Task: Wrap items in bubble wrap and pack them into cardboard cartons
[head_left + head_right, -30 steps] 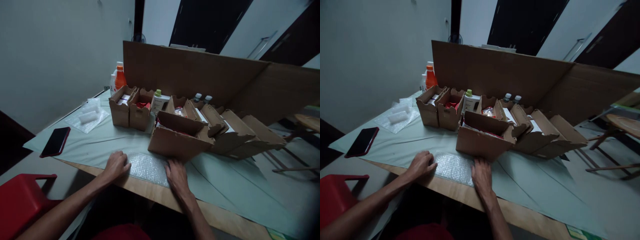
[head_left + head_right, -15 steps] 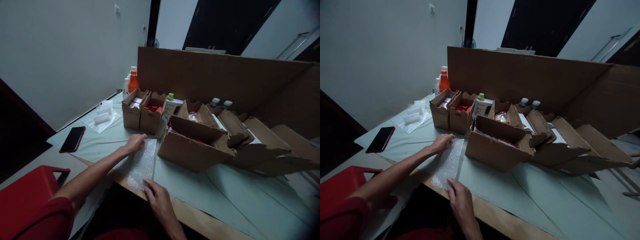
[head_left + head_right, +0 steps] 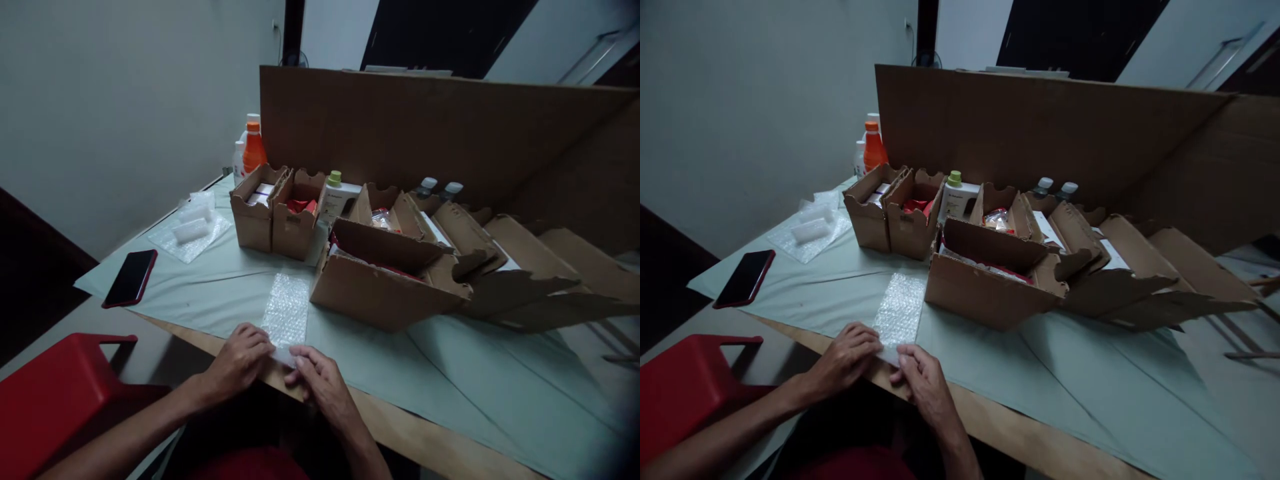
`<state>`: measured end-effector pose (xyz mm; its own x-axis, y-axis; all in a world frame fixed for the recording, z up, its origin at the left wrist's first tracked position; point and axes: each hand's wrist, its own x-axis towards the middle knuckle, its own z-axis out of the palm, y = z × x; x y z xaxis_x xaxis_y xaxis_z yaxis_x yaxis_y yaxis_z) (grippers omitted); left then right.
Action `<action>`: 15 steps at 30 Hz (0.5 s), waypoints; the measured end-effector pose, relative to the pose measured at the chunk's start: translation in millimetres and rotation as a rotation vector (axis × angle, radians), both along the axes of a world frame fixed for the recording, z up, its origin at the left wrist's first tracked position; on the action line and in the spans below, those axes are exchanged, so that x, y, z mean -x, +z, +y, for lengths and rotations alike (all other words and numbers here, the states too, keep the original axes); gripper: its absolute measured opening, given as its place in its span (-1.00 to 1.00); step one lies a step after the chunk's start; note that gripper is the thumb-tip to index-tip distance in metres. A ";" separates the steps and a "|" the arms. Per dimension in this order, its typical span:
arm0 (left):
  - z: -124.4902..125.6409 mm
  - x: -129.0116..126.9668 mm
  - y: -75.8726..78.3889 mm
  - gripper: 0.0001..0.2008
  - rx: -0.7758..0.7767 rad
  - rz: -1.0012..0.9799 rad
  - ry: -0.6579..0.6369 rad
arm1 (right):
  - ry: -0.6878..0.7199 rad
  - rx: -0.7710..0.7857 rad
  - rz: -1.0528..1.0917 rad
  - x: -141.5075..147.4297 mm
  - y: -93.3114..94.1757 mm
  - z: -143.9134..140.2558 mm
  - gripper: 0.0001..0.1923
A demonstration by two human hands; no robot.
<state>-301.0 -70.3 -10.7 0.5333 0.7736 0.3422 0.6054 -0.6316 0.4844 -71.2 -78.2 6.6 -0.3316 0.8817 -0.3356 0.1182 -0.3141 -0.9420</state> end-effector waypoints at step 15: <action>33.3 -14.5 5.9 -0.60 0.085 0.012 0.304 | 0.150 -1.060 -0.859 10.7 -4.4 27.3 -0.60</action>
